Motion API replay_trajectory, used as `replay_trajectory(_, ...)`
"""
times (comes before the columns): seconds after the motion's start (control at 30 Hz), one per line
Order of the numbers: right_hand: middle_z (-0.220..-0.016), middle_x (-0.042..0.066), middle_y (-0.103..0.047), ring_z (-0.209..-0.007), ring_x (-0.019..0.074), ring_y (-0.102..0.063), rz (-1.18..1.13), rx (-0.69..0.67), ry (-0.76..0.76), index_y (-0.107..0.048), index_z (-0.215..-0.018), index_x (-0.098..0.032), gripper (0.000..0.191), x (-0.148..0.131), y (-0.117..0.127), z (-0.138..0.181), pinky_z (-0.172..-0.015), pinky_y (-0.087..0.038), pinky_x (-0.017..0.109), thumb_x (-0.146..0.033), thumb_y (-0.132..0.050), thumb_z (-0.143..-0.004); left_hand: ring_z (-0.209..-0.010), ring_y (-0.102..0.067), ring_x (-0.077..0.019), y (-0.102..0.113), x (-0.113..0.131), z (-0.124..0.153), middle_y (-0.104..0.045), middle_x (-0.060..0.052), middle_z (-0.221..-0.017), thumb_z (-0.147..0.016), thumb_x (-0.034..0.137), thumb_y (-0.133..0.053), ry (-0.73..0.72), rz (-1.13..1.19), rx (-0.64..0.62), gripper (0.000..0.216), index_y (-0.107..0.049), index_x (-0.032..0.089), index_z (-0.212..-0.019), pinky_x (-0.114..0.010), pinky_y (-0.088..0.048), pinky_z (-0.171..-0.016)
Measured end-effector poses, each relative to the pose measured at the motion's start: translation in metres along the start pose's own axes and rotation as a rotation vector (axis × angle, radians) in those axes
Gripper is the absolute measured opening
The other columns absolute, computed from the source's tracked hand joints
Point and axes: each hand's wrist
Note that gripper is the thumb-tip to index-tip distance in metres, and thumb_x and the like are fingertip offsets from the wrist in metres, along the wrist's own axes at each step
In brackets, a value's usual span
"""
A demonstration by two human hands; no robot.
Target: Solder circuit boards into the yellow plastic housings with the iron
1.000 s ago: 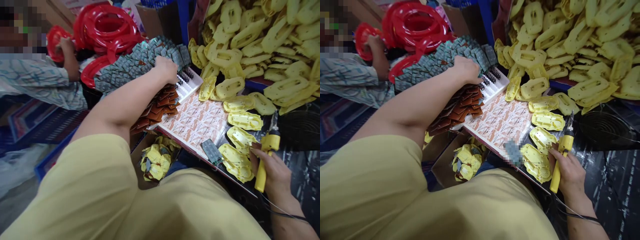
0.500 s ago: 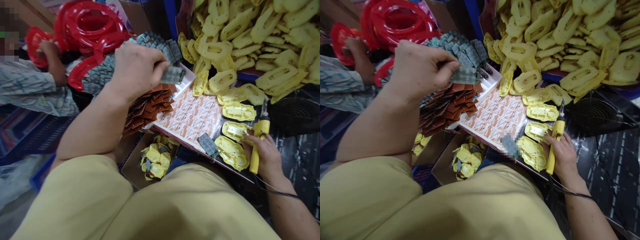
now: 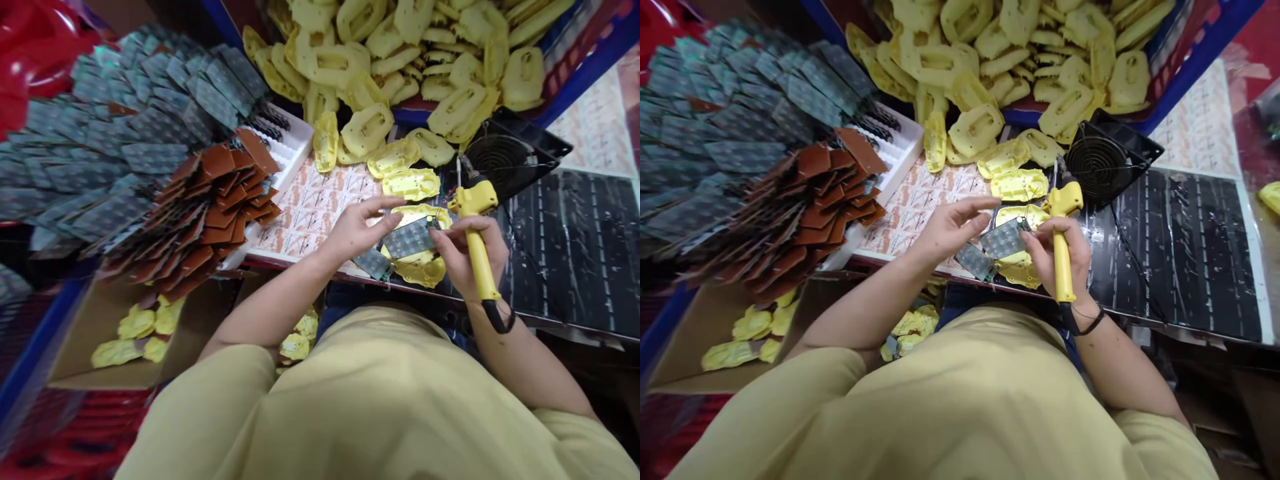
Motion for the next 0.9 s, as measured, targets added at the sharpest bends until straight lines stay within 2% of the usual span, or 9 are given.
replay_trajectory(0.07,-0.080,-0.007,-0.070,-0.059,0.0121,-0.068,0.029,-0.047,0.030,-0.061,-0.095,-0.027,0.028,-0.001,0.001,0.003,-0.057,-0.058,0.023,-0.037,-0.087,-0.092,-0.125,-0.076,-0.0273,-0.002,0.009,-0.009,-0.083,-0.013,-0.127,-0.074,0.066,-0.097,-0.034,0.024,-0.058,0.058,-0.086,0.019,-0.106,-0.040,-0.058,-0.114)
replay_trajectory(0.1,-0.080,-0.007,-0.070,-0.060,0.0125,-0.070,0.045,-0.068,0.047,-0.061,-0.096,-0.027,0.026,-0.002,0.001,0.005,-0.058,-0.059,0.023,-0.035,-0.086,-0.093,-0.123,-0.078,-0.0272,-0.004,0.011,-0.013,-0.084,-0.013,-0.124,-0.075,0.065,-0.097,-0.039,0.056,-0.086,0.056,-0.085,0.018,-0.103,-0.041,-0.059,-0.114)
replay_trajectory(0.2,-0.082,-0.006,-0.072,-0.062,0.0140,-0.073,0.092,-0.089,0.121,-0.061,-0.098,-0.027,0.022,-0.005,-0.004,0.010,-0.059,-0.061,0.024,-0.033,-0.082,-0.097,-0.107,-0.082,-0.0235,-0.017,0.013,-0.020,-0.086,-0.010,-0.107,-0.081,0.063,-0.093,0.007,0.136,-0.133,0.050,-0.079,0.016,-0.092,-0.039,-0.065,-0.102)
replay_trajectory(0.3,-0.085,-0.005,-0.076,-0.069,0.0164,-0.078,0.136,-0.088,0.243,-0.063,-0.103,-0.028,0.022,0.000,0.000,0.008,-0.063,-0.064,0.026,-0.035,-0.083,-0.097,-0.099,-0.083,-0.0208,-0.018,0.019,-0.022,-0.085,-0.008,-0.097,-0.090,0.060,-0.088,0.059,0.049,-0.130,0.045,-0.075,0.016,-0.091,-0.034,-0.067,-0.089)
replay_trajectory(0.43,-0.118,0.006,-0.084,-0.098,0.0240,-0.084,0.299,-0.186,0.254,-0.063,-0.126,-0.027,0.025,0.030,0.026,-0.014,-0.084,-0.071,0.037,-0.035,-0.073,-0.105,-0.086,-0.082,-0.0206,0.012,0.045,-0.039,-0.080,-0.004,-0.083,-0.097,0.050,-0.082,0.051,-0.202,-0.134,0.033,-0.078,0.018,-0.091,-0.033,-0.065,-0.074)
replay_trajectory(0.53,-0.133,0.012,-0.080,-0.117,0.0303,-0.080,0.483,-0.351,0.294,-0.063,-0.125,-0.024,0.023,0.060,0.043,-0.031,-0.097,-0.070,0.049,-0.035,-0.068,-0.105,-0.082,-0.080,-0.0215,0.035,0.058,-0.062,-0.077,-0.003,-0.076,-0.090,0.037,-0.087,0.052,-0.394,-0.240,0.021,-0.081,0.017,-0.085,-0.035,-0.063,-0.075)
replay_trajectory(0.6,-0.136,0.013,-0.079,-0.120,0.0318,-0.079,0.533,-0.413,0.295,-0.064,-0.124,-0.023,0.024,0.073,0.049,-0.034,-0.099,-0.068,0.052,-0.034,-0.068,-0.103,-0.085,-0.079,-0.0221,0.037,0.055,-0.074,-0.077,-0.004,-0.076,-0.085,0.028,-0.088,0.050,-0.508,-0.382,0.013,-0.082,0.017,-0.084,-0.036,-0.061,-0.080)
replay_trajectory(0.7,-0.128,0.012,-0.081,-0.111,0.0297,-0.080,0.585,-0.456,0.287,-0.068,-0.125,-0.024,0.026,0.076,0.050,-0.025,-0.094,-0.068,0.046,-0.037,-0.070,-0.103,-0.090,-0.077,-0.0217,0.024,0.033,-0.082,-0.079,-0.004,-0.080,-0.082,0.022,-0.085,0.004,-0.637,-0.533,0.008,-0.084,0.017,-0.088,-0.035,-0.058,-0.085)
replay_trajectory(0.9,-0.111,0.008,-0.083,-0.092,0.0248,-0.079,0.678,-0.501,0.357,-0.074,-0.121,-0.026,0.020,0.062,0.054,-0.014,-0.081,-0.063,0.037,-0.034,-0.060,-0.109,-0.095,-0.076,-0.0214,-0.005,-0.003,-0.083,-0.080,-0.004,-0.085,-0.084,0.019,-0.075,-0.061,-0.856,-0.499,0.013,-0.085,0.020,-0.092,-0.034,-0.055,-0.092)
Point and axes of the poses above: each hand's wrist, its own z-axis away from the middle knuckle, its own y-axis out of the back of the hand, x = y × z
